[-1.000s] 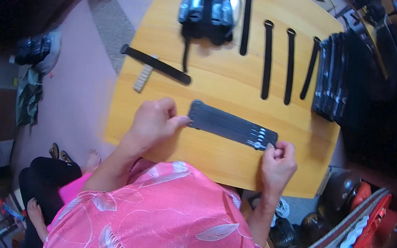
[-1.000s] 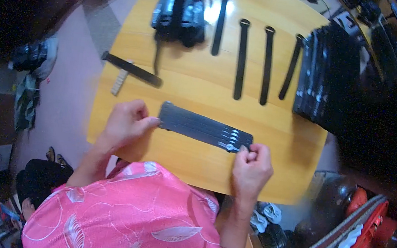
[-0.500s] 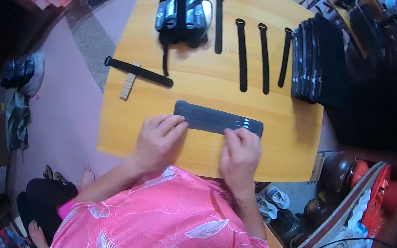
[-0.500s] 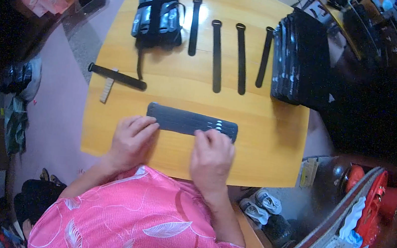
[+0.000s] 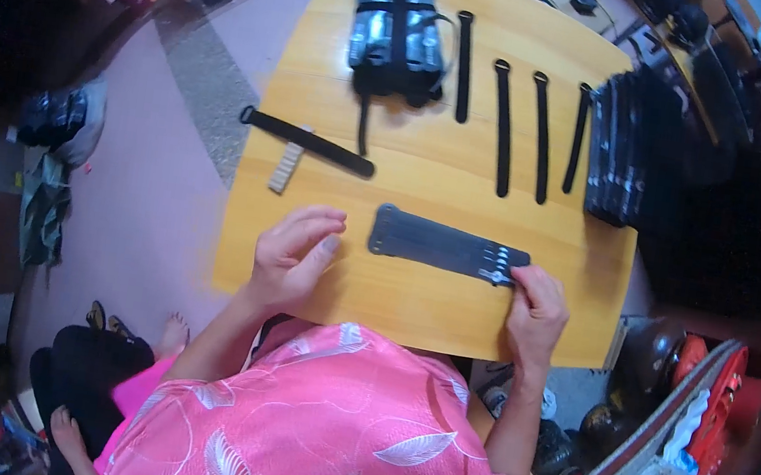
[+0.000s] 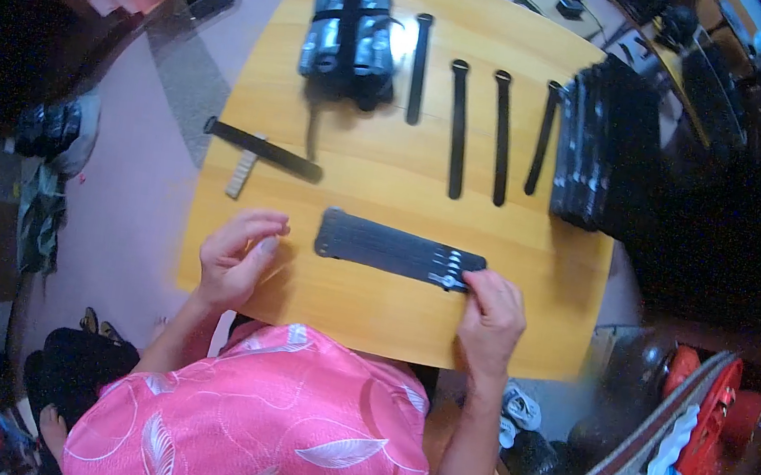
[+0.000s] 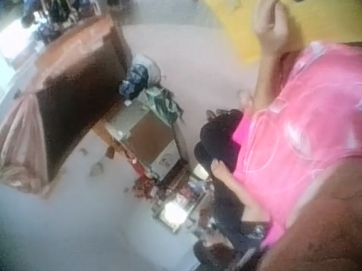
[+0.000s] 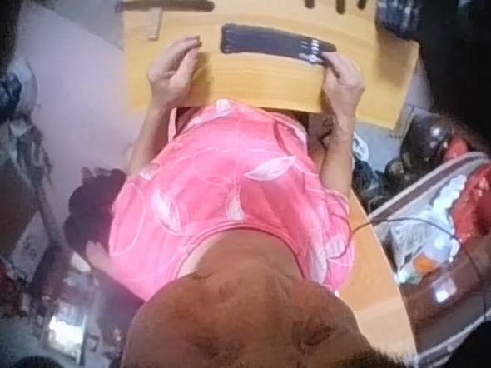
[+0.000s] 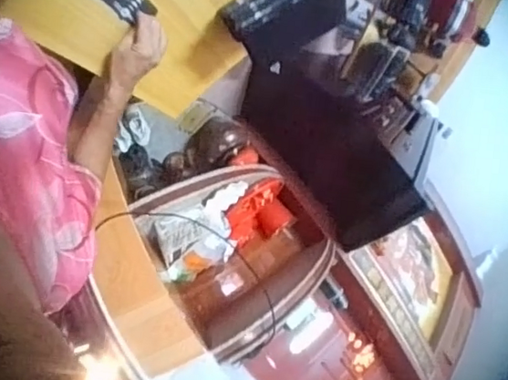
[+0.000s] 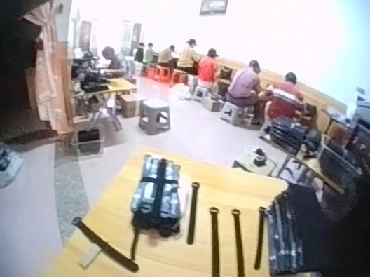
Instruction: Inspecting and sorting textile straps and components on a workbench in a manufacturing setting.
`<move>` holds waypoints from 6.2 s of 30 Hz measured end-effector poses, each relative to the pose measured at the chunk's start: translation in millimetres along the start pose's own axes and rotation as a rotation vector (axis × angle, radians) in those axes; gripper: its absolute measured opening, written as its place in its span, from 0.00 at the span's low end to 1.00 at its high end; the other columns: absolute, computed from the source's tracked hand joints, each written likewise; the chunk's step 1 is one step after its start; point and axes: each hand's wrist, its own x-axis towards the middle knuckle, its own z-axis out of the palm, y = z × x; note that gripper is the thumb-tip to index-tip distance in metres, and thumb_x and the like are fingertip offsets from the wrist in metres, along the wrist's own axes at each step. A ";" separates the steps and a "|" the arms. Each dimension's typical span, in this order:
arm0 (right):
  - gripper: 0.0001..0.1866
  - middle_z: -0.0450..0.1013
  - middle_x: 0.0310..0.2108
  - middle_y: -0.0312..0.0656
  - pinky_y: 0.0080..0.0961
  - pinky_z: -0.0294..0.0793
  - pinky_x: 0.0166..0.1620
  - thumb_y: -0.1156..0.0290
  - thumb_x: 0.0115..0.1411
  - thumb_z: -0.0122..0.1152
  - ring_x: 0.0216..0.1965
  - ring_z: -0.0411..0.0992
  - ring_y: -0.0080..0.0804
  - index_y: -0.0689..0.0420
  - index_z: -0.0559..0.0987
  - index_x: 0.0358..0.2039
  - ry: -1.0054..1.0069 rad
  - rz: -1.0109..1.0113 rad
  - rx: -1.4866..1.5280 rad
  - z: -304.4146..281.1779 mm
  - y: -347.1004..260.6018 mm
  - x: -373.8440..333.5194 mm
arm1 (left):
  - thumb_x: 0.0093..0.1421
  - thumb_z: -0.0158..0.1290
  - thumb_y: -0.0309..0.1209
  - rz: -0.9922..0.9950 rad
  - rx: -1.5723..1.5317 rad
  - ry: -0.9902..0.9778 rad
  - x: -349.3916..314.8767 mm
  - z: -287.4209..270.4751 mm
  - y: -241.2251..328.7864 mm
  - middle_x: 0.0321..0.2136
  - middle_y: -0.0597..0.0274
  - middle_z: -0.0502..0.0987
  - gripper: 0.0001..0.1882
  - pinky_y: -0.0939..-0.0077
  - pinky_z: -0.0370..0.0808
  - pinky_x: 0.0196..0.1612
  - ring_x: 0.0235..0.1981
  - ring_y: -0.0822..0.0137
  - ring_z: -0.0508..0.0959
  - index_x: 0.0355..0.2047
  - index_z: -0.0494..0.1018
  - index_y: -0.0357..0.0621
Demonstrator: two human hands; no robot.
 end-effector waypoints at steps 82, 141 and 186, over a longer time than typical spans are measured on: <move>0.06 0.71 0.22 0.28 0.12 0.64 0.27 0.78 0.53 0.63 0.23 0.64 0.12 0.66 0.80 0.33 -0.043 0.712 0.512 -6.5 18.2 -8.9 | 0.53 0.56 0.22 -0.387 0.223 -0.077 14.3 45.6 13.1 0.19 0.62 0.78 0.04 0.81 0.73 0.25 0.21 0.77 0.76 0.28 0.77 0.34; 0.05 0.64 0.12 0.37 0.25 0.67 0.23 0.79 0.46 0.60 0.15 0.64 0.25 0.60 0.72 0.24 0.048 0.482 0.028 8.7 -7.4 -1.2 | 0.51 0.60 0.27 -0.391 0.359 -0.115 14.0 32.9 5.6 0.15 0.57 0.75 0.08 0.76 0.69 0.21 0.16 0.73 0.73 0.24 0.75 0.35; 0.10 0.75 0.35 0.47 0.33 0.72 0.42 0.72 0.55 0.61 0.38 0.73 0.40 0.62 0.78 0.37 0.057 -0.062 -0.087 16.1 -21.0 83.7 | 0.50 0.59 0.36 0.141 0.331 -0.226 -7.2 15.1 1.6 0.61 0.42 0.60 0.29 0.46 0.45 0.63 0.64 0.45 0.57 0.52 0.69 0.39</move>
